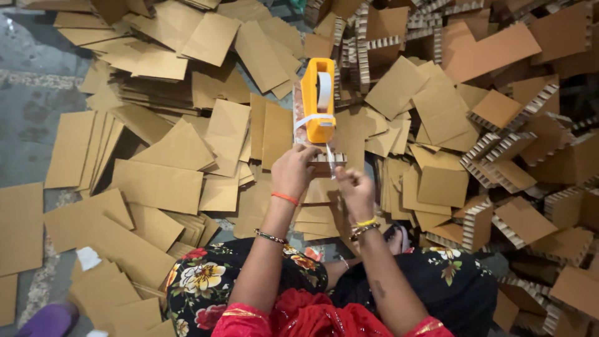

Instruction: The person sits on the floor surrounded by cardboard pieces and assembles small cardboard boxes. They pick up a corrugated insert, place it into a flat cardboard sheet, fold the sides, and secure the box with a strip of tape from a yellow dispenser. The process is repeated continuously.

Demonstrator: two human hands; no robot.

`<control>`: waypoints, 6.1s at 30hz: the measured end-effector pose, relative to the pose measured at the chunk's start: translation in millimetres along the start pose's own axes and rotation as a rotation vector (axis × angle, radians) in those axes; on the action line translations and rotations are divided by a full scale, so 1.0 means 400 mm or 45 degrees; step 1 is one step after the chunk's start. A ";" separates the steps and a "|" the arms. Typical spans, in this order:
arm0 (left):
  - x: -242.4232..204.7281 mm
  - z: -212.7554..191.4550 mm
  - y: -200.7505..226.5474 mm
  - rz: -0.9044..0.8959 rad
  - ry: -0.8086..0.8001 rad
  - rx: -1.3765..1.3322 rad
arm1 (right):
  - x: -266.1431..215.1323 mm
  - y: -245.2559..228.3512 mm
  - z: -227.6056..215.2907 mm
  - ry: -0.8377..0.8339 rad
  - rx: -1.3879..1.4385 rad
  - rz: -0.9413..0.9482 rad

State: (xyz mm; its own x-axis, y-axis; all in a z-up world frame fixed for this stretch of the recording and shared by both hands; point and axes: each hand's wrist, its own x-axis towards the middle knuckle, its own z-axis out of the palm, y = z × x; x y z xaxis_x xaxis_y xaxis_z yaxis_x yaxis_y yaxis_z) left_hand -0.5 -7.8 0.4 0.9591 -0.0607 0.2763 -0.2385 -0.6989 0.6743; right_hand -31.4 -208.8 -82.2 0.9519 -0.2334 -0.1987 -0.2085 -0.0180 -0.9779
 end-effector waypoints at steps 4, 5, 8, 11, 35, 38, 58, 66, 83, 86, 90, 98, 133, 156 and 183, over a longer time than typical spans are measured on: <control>0.002 0.016 -0.012 0.054 0.020 -0.054 | 0.062 0.056 0.047 -0.057 0.274 0.073; 0.010 0.016 -0.018 0.102 0.023 -0.064 | 0.071 0.033 0.057 -0.085 0.284 0.030; 0.000 0.015 -0.033 0.159 0.035 -0.077 | 0.059 -0.081 0.046 0.011 -0.735 -0.266; -0.001 0.019 -0.032 0.167 0.021 -0.100 | 0.065 -0.155 0.036 0.043 -1.365 -0.610; -0.066 0.036 0.049 0.884 0.151 -0.020 | 0.286 -0.014 -0.231 -0.731 -0.392 0.292; -0.059 0.001 0.101 0.897 0.119 -0.098 | 0.254 -0.111 -0.246 -0.588 -0.196 0.107; 0.010 0.088 -0.081 0.014 0.017 -0.342 | 0.205 -0.054 0.005 -0.633 -0.084 -0.640; -0.008 0.131 -0.095 -0.060 0.030 -0.226 | 0.433 -0.069 0.122 -0.260 -0.399 -0.384; 0.002 0.111 -0.042 -0.167 0.013 0.051 | 0.064 -0.022 0.066 0.035 -0.803 0.051; -0.008 0.115 -0.036 -0.212 -0.015 0.070 | 0.072 -0.079 0.056 0.048 -1.168 -0.595; -0.005 0.125 -0.047 -0.193 -0.008 0.094 | 0.221 -0.098 0.039 -0.575 -0.072 -0.168; 0.001 0.161 -0.070 -0.149 0.025 -0.010 | 0.452 -0.035 0.057 -0.470 -0.674 0.011; -0.047 0.153 -0.238 -0.318 -0.072 0.066 | -0.060 -0.577 -0.002 -1.043 -0.003 -0.249; -0.004 0.296 -0.315 -0.473 0.111 -0.608 | 0.164 -0.226 -0.432 0.033 -0.844 -1.192; -0.043 0.121 -0.021 0.127 -0.175 0.021 | 0.268 -0.149 -0.222 -0.118 -0.946 -0.505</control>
State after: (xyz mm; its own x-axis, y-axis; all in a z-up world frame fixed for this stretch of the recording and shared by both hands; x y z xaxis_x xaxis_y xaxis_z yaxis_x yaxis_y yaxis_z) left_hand -7.5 -35.3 -43.1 0.9428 -0.2263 0.2446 -0.3322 -0.6958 0.6367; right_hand 63.2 -319.2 -39.4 0.9935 0.0053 0.1134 0.0821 -0.7236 -0.6853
